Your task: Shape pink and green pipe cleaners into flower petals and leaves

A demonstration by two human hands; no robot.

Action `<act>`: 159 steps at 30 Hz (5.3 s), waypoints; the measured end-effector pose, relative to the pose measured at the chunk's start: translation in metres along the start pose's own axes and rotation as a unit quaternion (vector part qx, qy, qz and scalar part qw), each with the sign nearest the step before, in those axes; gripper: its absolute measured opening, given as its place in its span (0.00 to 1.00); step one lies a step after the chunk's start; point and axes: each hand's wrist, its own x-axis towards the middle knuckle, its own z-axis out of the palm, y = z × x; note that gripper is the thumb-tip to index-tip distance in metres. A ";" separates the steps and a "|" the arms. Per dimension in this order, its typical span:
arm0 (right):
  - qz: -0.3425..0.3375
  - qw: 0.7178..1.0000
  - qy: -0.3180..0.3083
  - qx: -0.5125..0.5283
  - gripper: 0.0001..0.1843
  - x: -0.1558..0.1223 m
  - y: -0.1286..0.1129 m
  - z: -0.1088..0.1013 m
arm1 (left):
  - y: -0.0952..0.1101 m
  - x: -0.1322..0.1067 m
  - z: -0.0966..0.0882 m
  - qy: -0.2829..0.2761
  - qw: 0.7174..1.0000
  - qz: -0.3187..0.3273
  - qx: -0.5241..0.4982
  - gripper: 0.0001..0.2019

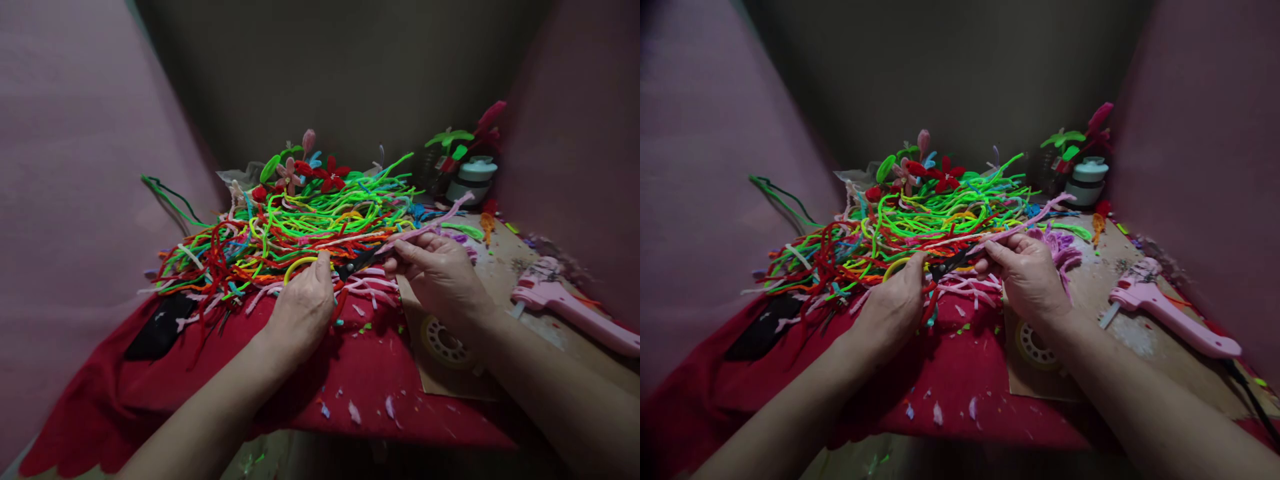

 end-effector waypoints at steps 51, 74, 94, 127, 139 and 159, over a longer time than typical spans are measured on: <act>0.025 0.999 -0.004 0.037 0.03 0.000 0.000 0.000 | 0.004 0.001 -0.003 -0.079 0.997 -0.011 0.019 0.17; 0.074 0.994 -0.004 0.079 0.03 0.000 0.002 0.000 | 0.008 0.001 0.005 -0.102 0.994 -0.018 -0.024 0.18; 0.110 0.991 0.003 0.074 0.03 -0.001 0.003 0.001 | 0.010 0.000 0.002 -0.152 0.988 -0.016 -0.018 0.14; 0.151 0.981 -0.102 0.070 0.07 -0.009 0.011 0.006 | 0.015 0.026 -0.021 -0.093 0.552 -0.280 -0.780 0.22; 0.090 0.991 -0.087 -0.051 0.09 -0.018 0.016 0.012 | 0.011 0.024 -0.020 -0.138 0.500 -0.271 -0.811 0.19; 0.112 0.989 -0.065 0.072 0.08 -0.009 0.010 0.008 | 0.008 0.019 -0.018 -0.162 0.470 -0.225 -0.838 0.18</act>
